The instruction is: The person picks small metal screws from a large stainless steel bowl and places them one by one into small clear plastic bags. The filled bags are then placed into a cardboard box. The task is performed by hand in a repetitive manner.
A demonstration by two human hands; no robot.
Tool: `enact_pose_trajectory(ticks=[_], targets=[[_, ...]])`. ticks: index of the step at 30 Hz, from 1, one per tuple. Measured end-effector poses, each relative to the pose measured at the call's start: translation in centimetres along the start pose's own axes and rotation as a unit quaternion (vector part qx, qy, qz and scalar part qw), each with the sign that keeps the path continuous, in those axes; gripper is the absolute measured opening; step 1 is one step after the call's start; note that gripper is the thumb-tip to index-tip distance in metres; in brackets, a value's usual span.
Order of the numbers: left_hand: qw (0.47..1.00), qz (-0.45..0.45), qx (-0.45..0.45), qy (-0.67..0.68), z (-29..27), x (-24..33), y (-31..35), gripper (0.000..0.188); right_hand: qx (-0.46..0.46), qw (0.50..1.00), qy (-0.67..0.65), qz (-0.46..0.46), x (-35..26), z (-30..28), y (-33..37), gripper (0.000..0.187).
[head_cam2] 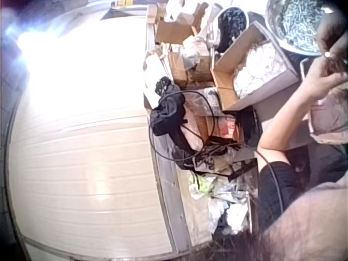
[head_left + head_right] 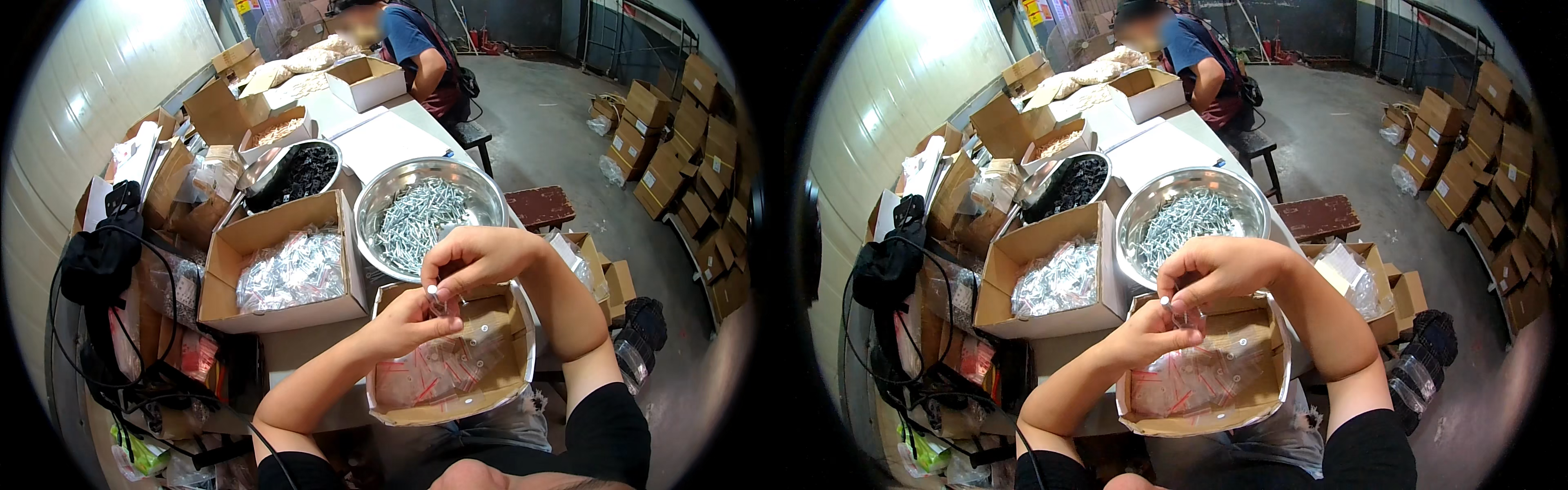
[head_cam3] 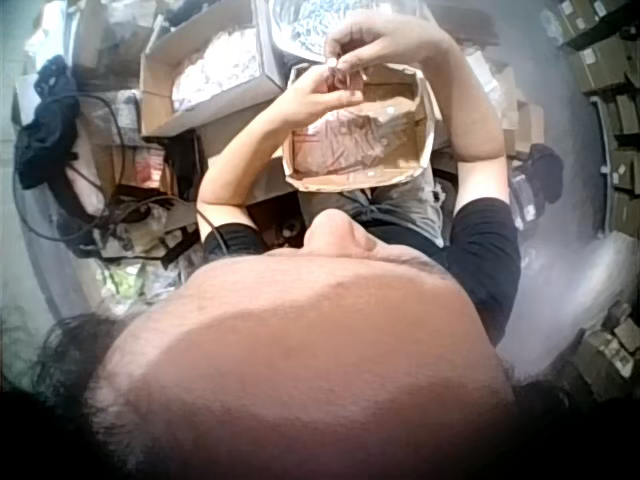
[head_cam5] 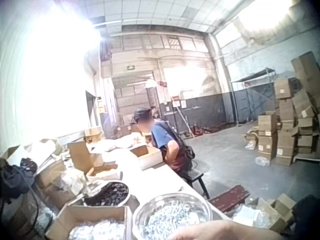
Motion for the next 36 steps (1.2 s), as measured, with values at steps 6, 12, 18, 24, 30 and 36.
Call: enact_pose_trajectory(ticks=[6, 12, 18, 24, 30, 36], targets=[[0.999, -0.03, 0.002, -0.039, -0.2, 0.8, 0.3, 0.024, 0.053, 0.988, 0.142, -0.034, -1.0, 0.1, 0.1, 0.014], [0.998, -0.003, 0.055, 0.0, -0.5, 0.3, 0.1, 0.041, 0.063, 0.977, 0.193, -0.067, -1.9, 1.7, -0.4, 0.015], [0.998, -0.047, 0.046, 0.022, -1.0, -1.0, -0.2, 0.05, 0.102, 0.964, 0.238, -0.062, -2.0, 1.1, -0.1, 0.017], [0.997, -0.016, 0.08, 0.019, -0.7, -0.3, -0.2, 0.054, 0.118, 0.98, 0.153, -0.054, -1.9, 1.6, -0.5, 0.019], [0.992, -0.013, 0.053, 0.111, -0.2, 0.2, 0.0, 0.045, 0.139, 0.978, 0.155, -0.023, -2.2, 1.3, -0.3, 0.02], [0.997, -0.015, -0.006, 0.08, -0.4, -0.4, -0.2, 0.042, 0.188, 0.968, 0.149, -0.081, -2.2, 1.3, -0.6, 0.02]])
Point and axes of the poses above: each hand's wrist, its own y-axis away from the middle knuckle, its own z-axis out of the palm, x = y × z, the point moved 4 cm from there along -y, towards the middle knuckle, and after that the axes turned 3 degrees about -y, right-handed, at the moved point
